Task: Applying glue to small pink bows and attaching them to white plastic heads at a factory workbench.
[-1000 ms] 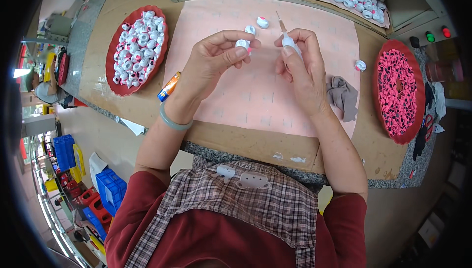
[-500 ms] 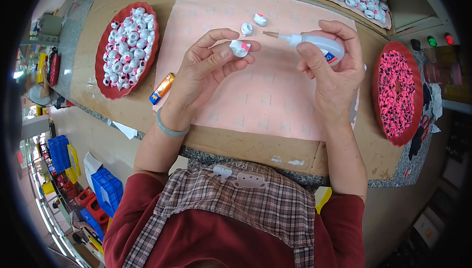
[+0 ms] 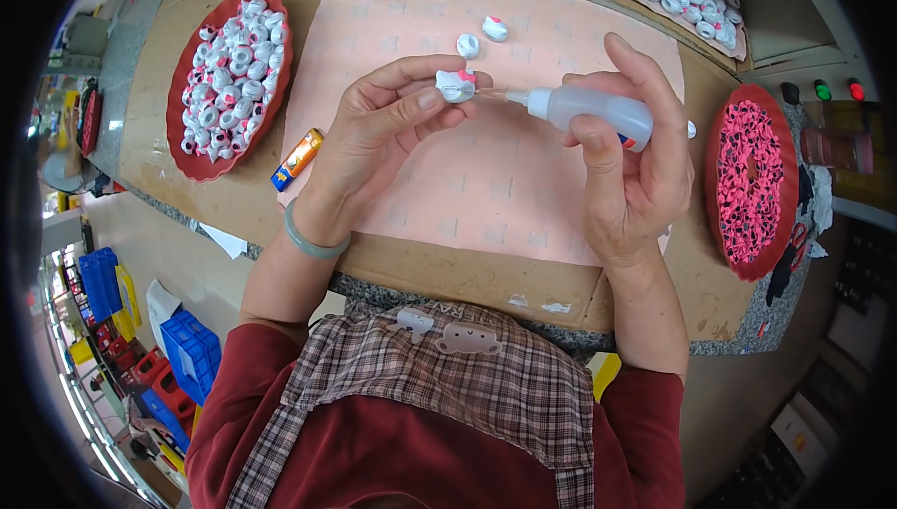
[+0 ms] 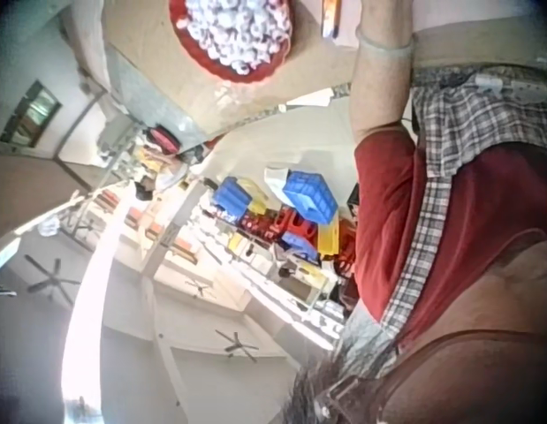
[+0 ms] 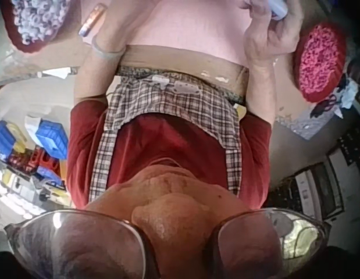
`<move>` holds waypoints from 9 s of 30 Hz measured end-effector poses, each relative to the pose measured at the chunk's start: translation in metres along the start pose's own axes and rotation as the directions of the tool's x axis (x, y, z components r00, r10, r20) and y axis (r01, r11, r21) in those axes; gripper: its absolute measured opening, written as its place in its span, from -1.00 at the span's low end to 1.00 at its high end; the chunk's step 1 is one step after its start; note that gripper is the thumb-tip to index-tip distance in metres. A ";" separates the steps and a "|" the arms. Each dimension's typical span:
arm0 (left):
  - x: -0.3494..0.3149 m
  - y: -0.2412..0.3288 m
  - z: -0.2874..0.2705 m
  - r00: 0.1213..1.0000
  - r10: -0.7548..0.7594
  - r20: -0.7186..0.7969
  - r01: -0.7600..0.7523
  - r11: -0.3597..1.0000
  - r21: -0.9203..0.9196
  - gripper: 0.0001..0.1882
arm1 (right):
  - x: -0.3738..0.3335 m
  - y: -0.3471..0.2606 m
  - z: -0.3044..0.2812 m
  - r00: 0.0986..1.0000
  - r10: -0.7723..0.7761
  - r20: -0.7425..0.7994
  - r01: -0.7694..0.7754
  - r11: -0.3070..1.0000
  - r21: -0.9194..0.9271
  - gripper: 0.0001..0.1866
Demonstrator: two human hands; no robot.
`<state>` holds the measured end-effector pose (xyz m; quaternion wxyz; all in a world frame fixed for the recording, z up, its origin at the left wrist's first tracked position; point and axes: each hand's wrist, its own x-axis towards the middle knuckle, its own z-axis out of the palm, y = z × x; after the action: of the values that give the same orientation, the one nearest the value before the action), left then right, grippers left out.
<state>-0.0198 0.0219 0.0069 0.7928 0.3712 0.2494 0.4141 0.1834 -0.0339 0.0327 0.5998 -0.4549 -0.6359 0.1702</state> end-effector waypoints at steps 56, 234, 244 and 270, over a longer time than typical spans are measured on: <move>0.002 0.000 0.001 1.000 -0.028 -0.014 0.027 0.999 -0.019 -0.74 | -0.004 0.005 0.001 0.999 -0.040 0.024 0.042 0.994 -0.105 -0.61; 0.003 -0.006 -0.004 0.994 -0.111 -0.007 0.108 0.978 -0.180 -0.67 | 0.014 0.021 0.008 0.649 0.596 0.472 -0.759 0.466 0.455 -0.91; 0.001 -0.012 0.005 0.999 -0.016 -0.040 0.022 0.990 0.143 -0.68 | -0.004 0.010 0.017 0.712 0.597 0.370 -0.699 0.651 0.296 -0.90; -0.002 -0.022 0.013 0.991 0.134 0.030 -0.133 0.880 0.455 -0.70 | -0.020 0.017 0.030 0.844 0.518 0.140 -0.530 0.846 0.064 -0.82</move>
<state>-0.0019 0.0067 -0.0030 0.6529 0.5628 0.3143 0.3977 0.1592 -0.0309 0.0006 0.5141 -0.5700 -0.5120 0.3856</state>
